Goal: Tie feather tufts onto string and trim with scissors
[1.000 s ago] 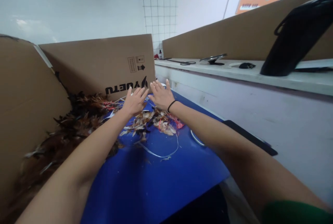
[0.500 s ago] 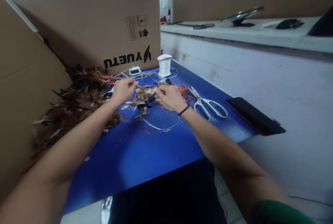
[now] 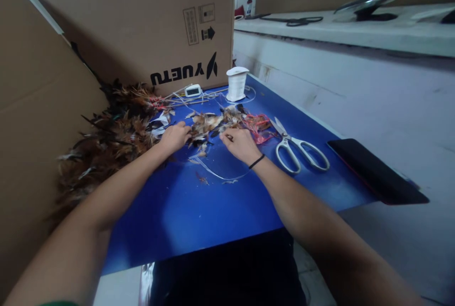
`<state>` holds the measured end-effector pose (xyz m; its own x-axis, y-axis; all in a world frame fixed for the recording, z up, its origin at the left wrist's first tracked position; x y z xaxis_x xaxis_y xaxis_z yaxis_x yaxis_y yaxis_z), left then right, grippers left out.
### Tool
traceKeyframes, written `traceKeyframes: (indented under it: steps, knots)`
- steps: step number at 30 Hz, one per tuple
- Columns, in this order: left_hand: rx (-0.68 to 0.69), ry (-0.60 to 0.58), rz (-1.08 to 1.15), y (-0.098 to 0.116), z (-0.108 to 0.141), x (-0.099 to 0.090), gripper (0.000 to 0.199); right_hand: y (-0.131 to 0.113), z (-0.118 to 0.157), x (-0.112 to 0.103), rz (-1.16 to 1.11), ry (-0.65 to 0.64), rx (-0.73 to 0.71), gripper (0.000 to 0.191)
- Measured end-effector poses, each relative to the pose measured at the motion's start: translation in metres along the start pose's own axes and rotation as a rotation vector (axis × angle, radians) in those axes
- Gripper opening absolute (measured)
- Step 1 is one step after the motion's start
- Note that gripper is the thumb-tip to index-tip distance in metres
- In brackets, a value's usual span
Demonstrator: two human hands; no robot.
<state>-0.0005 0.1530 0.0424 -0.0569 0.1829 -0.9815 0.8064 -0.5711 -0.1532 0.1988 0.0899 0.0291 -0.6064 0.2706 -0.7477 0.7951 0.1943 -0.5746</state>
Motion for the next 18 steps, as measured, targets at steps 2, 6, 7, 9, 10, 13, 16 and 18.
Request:
traceKeyframes:
  steps: [2,6,7,9,10,13,16,18]
  knots:
    - [-0.011,-0.002,0.006,-0.004,-0.003,0.002,0.029,0.0,0.001,0.005,-0.004,-0.019,-0.014,0.021]
    - [-0.053,0.155,0.184,-0.018,-0.01,-0.007,0.023,-0.004,0.004,0.012,0.001,-0.051,-0.056,0.021]
    - [-0.075,0.202,0.254,-0.02,-0.009,-0.01,0.021,-0.005,0.005,0.012,0.002,-0.057,-0.062,0.021]
    - [-0.131,0.273,0.42,-0.022,-0.005,-0.018,0.019,-0.007,0.006,0.013,-0.018,-0.062,-0.061,0.02]
    - [-0.155,0.293,0.52,-0.019,-0.002,-0.02,0.019,-0.007,0.006,0.013,-0.046,-0.064,-0.051,0.018]
    - [-0.187,0.303,0.863,0.002,0.014,-0.022,0.023,-0.006,0.007,0.016,-0.267,-0.132,0.046,0.012]
    - [-0.183,0.32,1.051,0.03,0.034,-0.018,0.023,-0.007,0.011,0.029,-0.675,-0.343,0.266,0.02]
    - [-0.185,0.304,1.108,0.047,0.048,-0.012,0.024,-0.012,0.016,0.037,-0.908,-0.481,0.391,0.026]
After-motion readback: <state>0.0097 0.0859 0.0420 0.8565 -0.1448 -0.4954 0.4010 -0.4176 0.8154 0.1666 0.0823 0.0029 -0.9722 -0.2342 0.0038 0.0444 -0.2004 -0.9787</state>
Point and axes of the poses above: each hand's wrist, its own z-axis away from the middle knuckle, its own x-axis out of the palm, y = z × x, the point moved 5 cm from there along -z, towards the middle knuckle, and after that the axes turned 7 degrees about x, right-handed, at the moved point
